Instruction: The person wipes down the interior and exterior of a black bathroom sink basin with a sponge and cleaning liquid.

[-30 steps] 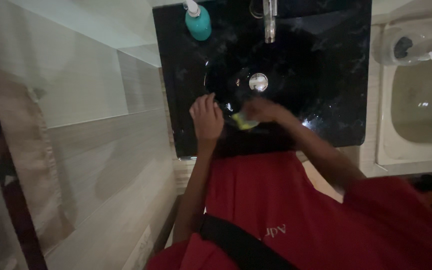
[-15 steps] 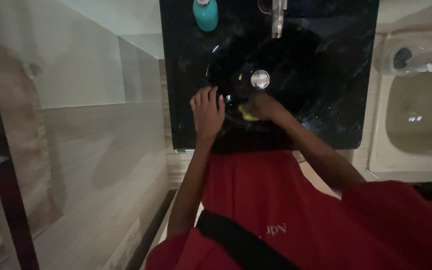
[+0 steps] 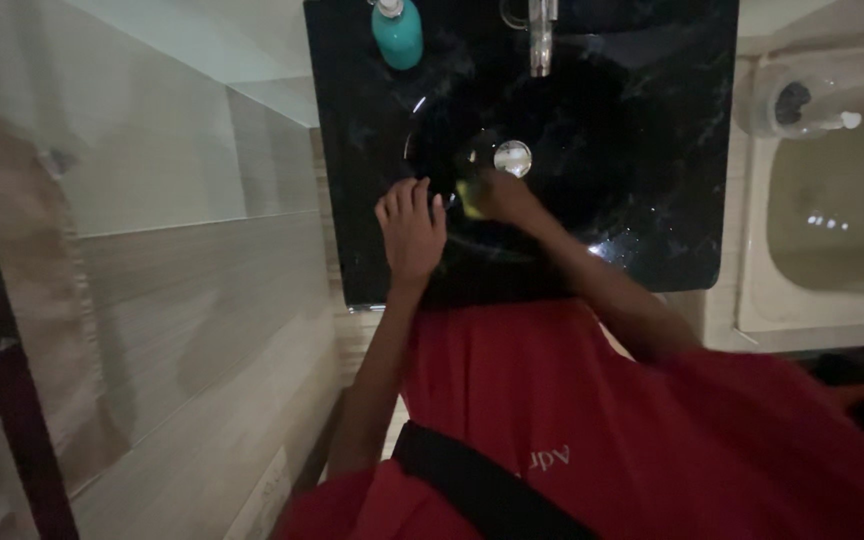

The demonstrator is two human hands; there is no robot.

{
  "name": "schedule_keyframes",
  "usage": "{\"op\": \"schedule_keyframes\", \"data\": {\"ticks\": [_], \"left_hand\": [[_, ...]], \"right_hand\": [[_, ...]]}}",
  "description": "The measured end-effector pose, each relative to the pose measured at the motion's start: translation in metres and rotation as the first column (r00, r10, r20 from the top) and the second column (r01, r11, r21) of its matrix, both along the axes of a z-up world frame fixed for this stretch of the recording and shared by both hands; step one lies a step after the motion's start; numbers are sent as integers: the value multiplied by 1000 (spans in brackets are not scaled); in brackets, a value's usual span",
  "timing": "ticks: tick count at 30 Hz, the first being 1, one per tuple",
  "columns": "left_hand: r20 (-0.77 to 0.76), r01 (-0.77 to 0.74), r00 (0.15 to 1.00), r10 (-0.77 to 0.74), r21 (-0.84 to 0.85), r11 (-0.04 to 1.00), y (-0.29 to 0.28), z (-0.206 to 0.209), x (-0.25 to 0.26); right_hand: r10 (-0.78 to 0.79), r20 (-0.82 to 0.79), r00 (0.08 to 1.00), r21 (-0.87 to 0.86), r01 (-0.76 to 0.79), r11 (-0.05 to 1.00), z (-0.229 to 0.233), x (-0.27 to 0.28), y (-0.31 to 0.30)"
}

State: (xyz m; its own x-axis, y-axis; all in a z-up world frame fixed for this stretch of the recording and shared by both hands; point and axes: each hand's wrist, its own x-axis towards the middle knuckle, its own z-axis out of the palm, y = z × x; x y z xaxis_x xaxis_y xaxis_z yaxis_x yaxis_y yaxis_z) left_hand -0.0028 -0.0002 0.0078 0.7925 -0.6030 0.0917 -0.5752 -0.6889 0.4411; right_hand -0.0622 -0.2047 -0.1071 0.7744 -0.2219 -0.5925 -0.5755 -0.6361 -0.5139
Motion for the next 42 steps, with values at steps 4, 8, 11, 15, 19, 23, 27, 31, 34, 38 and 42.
{"op": "schedule_keyframes", "data": {"ticks": [4,8,11,15,19,23,27,31,34,38,42], "left_hand": [[-25,6,1000,-7,-22,1000,4,-3,6],[-87,-45,996,38,-73,996,5,-7,7],[-117,-91,991,73,-159,983,8,-4,2],[-147,-140,983,110,-212,967,3,9,11],[-307,-322,927,216,-357,877,-27,28,39],[-103,-248,967,232,-574,780,-70,45,101],[-15,-179,976,217,-620,764,-110,54,152],[-154,-150,986,71,-599,787,-114,48,151],[-144,-34,989,-30,-424,905,-100,45,100],[-371,-151,929,22,-322,934,-76,41,17],[-607,-185,784,-129,-427,885,-68,26,-32]], "right_hand": [[35,420,907,110,-89,990,3,20,17],[-198,161,967,615,59,787,57,32,9],[-414,496,763,413,211,886,81,61,-9],[-453,697,556,197,459,866,98,114,-32],[-337,846,413,107,488,866,85,153,-42],[-259,832,490,16,445,895,92,156,-45],[-502,699,509,351,368,861,130,124,-27],[-531,625,572,526,195,828,148,104,-9],[-601,627,496,694,-6,720,148,84,-8],[-710,-13,704,945,240,221,144,23,11],[-756,-136,641,872,439,216,125,-31,21]]}}
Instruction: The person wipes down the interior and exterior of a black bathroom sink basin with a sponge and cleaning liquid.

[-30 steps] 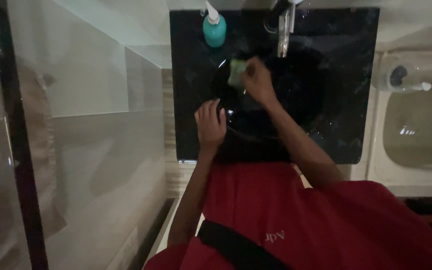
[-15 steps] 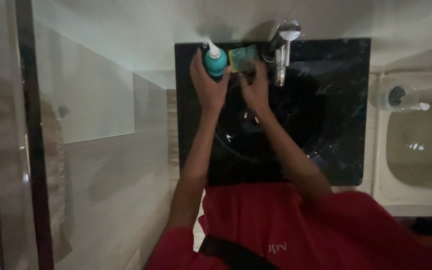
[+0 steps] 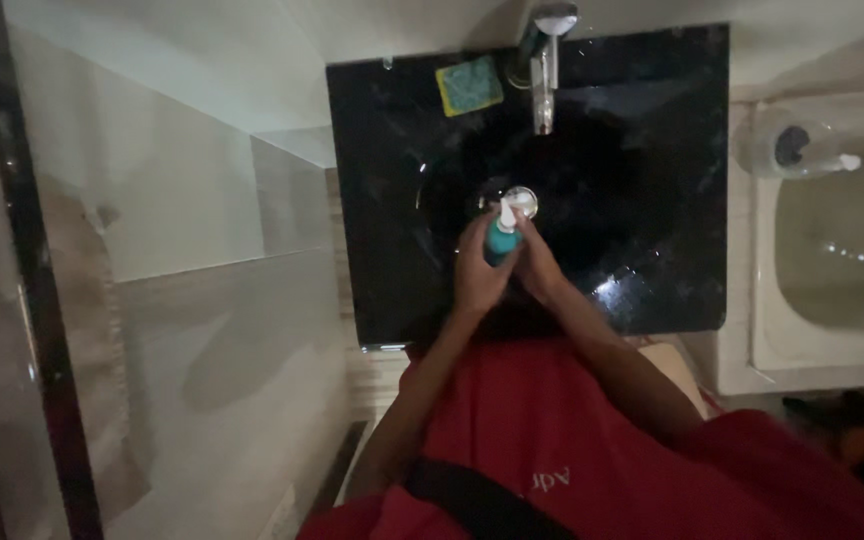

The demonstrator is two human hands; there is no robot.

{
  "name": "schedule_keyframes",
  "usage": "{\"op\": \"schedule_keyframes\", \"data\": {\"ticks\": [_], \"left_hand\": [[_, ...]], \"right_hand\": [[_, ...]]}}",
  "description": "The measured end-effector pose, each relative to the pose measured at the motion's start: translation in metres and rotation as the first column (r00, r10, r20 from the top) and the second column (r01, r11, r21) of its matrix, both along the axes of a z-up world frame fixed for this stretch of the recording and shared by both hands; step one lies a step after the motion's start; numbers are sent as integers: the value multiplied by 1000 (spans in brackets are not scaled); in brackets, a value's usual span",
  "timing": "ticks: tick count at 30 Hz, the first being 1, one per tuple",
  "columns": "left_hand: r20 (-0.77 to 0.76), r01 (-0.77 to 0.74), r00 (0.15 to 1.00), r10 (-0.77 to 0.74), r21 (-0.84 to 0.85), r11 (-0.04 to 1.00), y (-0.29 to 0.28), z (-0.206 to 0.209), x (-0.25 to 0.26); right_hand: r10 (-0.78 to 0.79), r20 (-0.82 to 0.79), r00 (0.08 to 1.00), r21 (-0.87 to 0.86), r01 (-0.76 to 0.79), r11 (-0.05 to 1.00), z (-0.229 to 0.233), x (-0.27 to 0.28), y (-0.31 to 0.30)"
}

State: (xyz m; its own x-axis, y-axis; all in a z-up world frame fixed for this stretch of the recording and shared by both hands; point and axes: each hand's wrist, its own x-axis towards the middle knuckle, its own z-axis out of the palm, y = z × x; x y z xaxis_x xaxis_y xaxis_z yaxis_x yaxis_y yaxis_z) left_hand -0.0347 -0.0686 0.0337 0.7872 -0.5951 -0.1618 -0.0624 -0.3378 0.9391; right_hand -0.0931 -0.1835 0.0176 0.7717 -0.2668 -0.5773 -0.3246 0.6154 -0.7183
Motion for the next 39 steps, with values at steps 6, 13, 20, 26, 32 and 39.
{"op": "schedule_keyframes", "data": {"ticks": [6,13,20,26,32,39], "left_hand": [[217,132,965,-145,76,988,-18,-19,-36],[199,195,957,-212,99,976,-28,-35,-36],[-603,21,753,-263,-378,926,-38,-56,-22],[-700,-113,682,212,186,976,-46,-48,-9],[-715,-282,653,250,77,956,-39,-27,-14],[-706,-326,664,246,23,945,-41,-33,-10]], "right_hand": [[-75,39,996,-17,75,997,10,-41,-12],[-121,-14,993,48,122,991,32,-41,-21],[-197,-140,970,-79,187,979,-4,-30,-21],[-149,-34,988,45,150,988,-34,-15,-20],[-169,-128,977,-67,161,985,-49,-4,-13],[-107,-184,977,-69,96,993,-30,4,-12]]}}
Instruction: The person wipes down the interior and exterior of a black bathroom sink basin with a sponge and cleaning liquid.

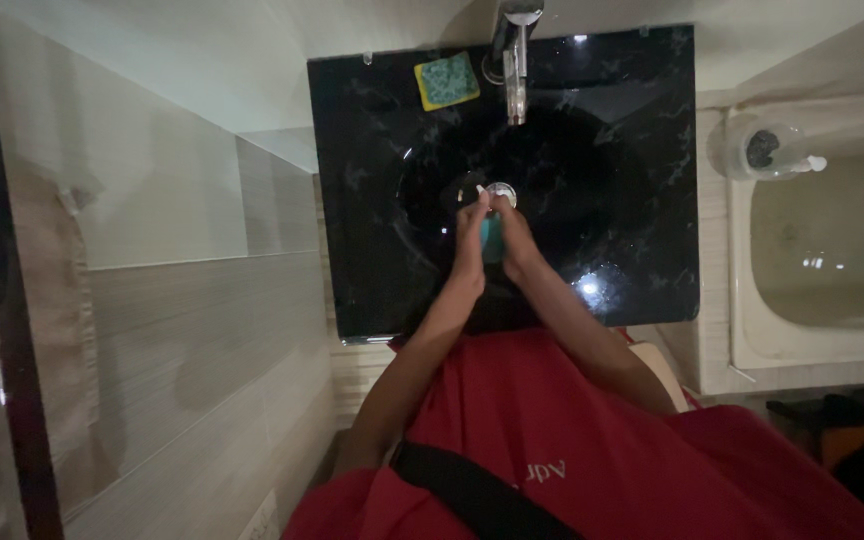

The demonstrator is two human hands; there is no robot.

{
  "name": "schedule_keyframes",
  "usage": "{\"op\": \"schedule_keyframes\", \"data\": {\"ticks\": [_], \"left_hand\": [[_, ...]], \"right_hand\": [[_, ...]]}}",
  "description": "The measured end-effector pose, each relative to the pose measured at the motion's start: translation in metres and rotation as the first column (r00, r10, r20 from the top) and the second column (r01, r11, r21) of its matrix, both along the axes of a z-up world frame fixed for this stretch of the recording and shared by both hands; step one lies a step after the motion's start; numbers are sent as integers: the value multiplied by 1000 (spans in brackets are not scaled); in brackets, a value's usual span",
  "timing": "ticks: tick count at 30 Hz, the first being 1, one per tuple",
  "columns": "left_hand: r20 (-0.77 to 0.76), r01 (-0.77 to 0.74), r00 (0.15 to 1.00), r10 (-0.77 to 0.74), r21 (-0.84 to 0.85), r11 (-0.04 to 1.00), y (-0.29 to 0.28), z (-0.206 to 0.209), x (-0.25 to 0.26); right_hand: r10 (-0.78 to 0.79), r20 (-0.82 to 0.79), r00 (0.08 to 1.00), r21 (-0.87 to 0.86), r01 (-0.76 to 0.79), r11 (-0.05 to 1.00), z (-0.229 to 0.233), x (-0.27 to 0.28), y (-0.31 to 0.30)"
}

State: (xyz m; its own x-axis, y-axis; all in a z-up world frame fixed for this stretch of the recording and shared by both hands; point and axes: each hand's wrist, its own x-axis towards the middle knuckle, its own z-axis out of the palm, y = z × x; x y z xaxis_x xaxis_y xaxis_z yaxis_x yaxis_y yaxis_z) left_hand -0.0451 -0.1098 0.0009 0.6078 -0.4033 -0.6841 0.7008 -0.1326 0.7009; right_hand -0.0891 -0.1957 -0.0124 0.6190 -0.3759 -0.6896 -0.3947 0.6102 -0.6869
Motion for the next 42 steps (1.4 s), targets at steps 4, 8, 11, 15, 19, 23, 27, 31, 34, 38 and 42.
{"op": "schedule_keyframes", "data": {"ticks": [4,8,11,15,19,23,27,31,34,38,42], "left_hand": [[-27,28,999,-29,-32,999,5,-5,3],[-32,92,995,-97,-122,988,4,-10,11],[-19,55,998,-58,-138,989,2,-13,8],[-130,29,991,-41,-86,996,0,-11,9],[-113,40,992,-47,-60,997,4,-15,10],[-45,-39,999,29,-242,970,1,-38,4],[-43,26,999,-32,-134,991,10,-31,1],[-9,23,1000,-25,-168,986,4,-34,3],[-50,47,997,-54,-141,989,6,-30,3],[-83,97,991,-107,-113,989,4,-26,7],[-88,85,992,-89,-46,995,5,-19,12]], "right_hand": [[-16,58,998,115,10,993,0,-2,-3],[-70,97,993,126,57,990,-8,-6,-3],[-152,145,978,85,141,986,-26,-8,-1],[-94,8,996,56,93,994,-4,-3,-3],[9,-90,996,-23,-11,1000,17,-5,3],[-161,148,976,6,162,987,-21,-8,6],[-41,122,992,-30,45,999,-9,-15,6],[-144,70,987,43,141,989,0,-11,7],[-122,45,992,7,122,993,-4,-12,6],[-141,228,963,85,124,989,-15,-18,3],[-115,178,977,156,87,984,-14,-11,-1]]}}
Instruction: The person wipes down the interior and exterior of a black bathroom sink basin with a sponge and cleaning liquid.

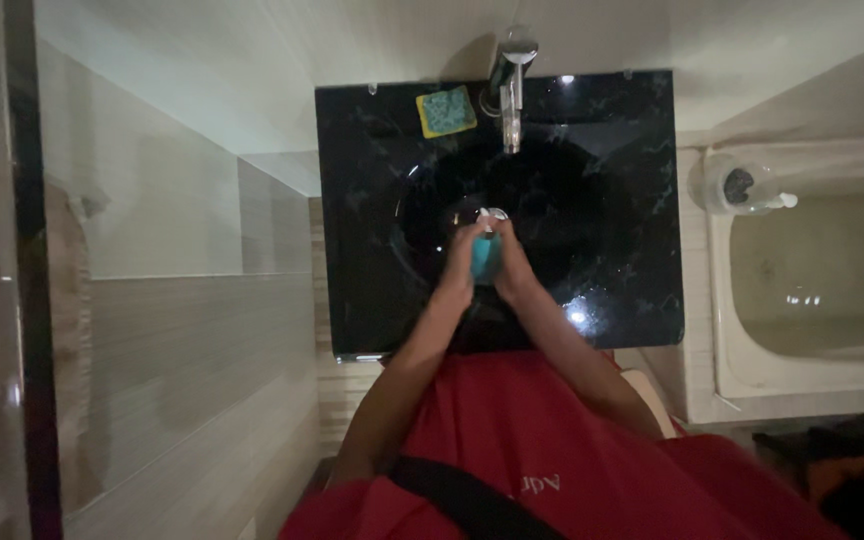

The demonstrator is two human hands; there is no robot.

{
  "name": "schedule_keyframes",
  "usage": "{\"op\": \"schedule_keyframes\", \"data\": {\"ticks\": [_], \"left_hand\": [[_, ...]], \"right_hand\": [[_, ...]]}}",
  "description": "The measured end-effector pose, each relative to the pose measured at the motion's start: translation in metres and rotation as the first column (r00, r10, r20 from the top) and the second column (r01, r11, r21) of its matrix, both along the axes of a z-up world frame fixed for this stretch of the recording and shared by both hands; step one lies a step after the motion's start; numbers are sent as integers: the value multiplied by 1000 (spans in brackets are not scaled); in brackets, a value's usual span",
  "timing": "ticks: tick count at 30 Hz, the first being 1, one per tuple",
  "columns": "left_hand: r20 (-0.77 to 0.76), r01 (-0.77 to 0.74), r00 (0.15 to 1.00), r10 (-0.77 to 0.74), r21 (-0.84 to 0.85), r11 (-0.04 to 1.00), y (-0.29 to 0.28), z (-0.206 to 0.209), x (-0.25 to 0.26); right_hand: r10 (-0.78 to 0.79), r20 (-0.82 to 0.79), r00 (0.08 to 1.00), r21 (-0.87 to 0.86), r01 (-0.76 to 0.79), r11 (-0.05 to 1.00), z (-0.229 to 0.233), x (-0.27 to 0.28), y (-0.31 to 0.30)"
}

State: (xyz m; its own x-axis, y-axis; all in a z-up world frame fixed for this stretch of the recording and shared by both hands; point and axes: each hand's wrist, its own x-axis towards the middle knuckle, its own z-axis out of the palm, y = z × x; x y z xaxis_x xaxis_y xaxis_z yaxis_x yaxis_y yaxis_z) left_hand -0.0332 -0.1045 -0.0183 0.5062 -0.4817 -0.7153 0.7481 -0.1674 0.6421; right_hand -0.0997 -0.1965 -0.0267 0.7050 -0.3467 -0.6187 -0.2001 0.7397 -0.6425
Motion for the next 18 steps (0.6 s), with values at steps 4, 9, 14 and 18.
{"op": "schedule_keyframes", "data": {"ticks": [4,9,14,18], "left_hand": [[144,176,967,-212,229,957,4,23,26],[424,102,899,-110,41,994,48,55,52],[757,-76,653,-17,88,993,54,72,111],[908,-266,417,53,66,962,51,76,155]], "right_hand": [[252,-111,961,-40,-258,965,44,18,3],[428,-54,902,-101,-431,896,85,65,6],[332,1,943,-781,-207,589,51,135,-11],[183,-78,980,-992,-58,-117,39,183,-32]]}}
